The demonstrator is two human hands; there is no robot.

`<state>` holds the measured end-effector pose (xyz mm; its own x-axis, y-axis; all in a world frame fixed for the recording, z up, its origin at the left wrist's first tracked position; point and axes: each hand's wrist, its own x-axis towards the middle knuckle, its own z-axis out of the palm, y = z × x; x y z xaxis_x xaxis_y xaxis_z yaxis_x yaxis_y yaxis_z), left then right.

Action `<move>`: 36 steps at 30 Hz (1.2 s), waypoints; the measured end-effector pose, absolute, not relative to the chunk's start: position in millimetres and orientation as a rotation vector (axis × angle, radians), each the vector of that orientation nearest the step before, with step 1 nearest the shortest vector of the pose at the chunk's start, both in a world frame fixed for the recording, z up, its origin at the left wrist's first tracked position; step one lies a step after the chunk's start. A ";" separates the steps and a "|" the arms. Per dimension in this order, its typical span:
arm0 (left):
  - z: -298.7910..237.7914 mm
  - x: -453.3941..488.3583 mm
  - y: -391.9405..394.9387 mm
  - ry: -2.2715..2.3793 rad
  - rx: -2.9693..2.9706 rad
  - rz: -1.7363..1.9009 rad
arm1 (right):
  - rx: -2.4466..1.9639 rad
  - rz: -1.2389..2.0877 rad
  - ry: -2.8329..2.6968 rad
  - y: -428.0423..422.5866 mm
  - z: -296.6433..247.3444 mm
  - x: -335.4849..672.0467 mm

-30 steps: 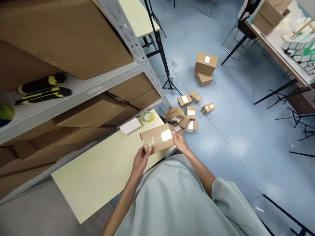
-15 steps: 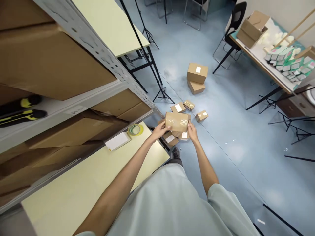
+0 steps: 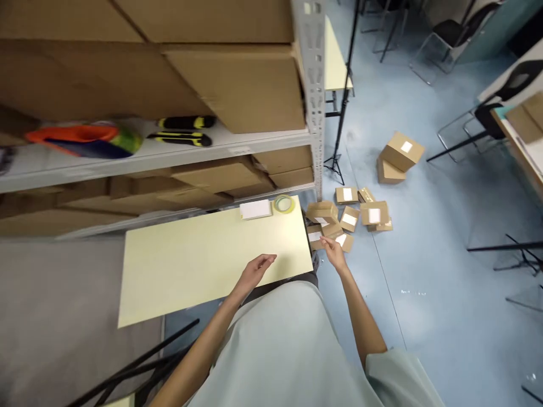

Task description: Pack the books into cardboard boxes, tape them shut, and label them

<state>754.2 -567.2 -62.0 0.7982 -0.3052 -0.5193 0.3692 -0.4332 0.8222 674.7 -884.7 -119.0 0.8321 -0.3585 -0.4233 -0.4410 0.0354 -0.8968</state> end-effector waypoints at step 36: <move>4.8 731.8 -129.2 0.415 1.402 -0.084 | -2.304 -0.339 -0.731 -279.9 123.9 1026.7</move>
<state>731.8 -129.2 4.8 0.9252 0.1853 -0.3312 0.3000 0.1774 0.9373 1026.7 -279.9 123.9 0.8080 0.4090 0.4241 0.5880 -0.6063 -0.5355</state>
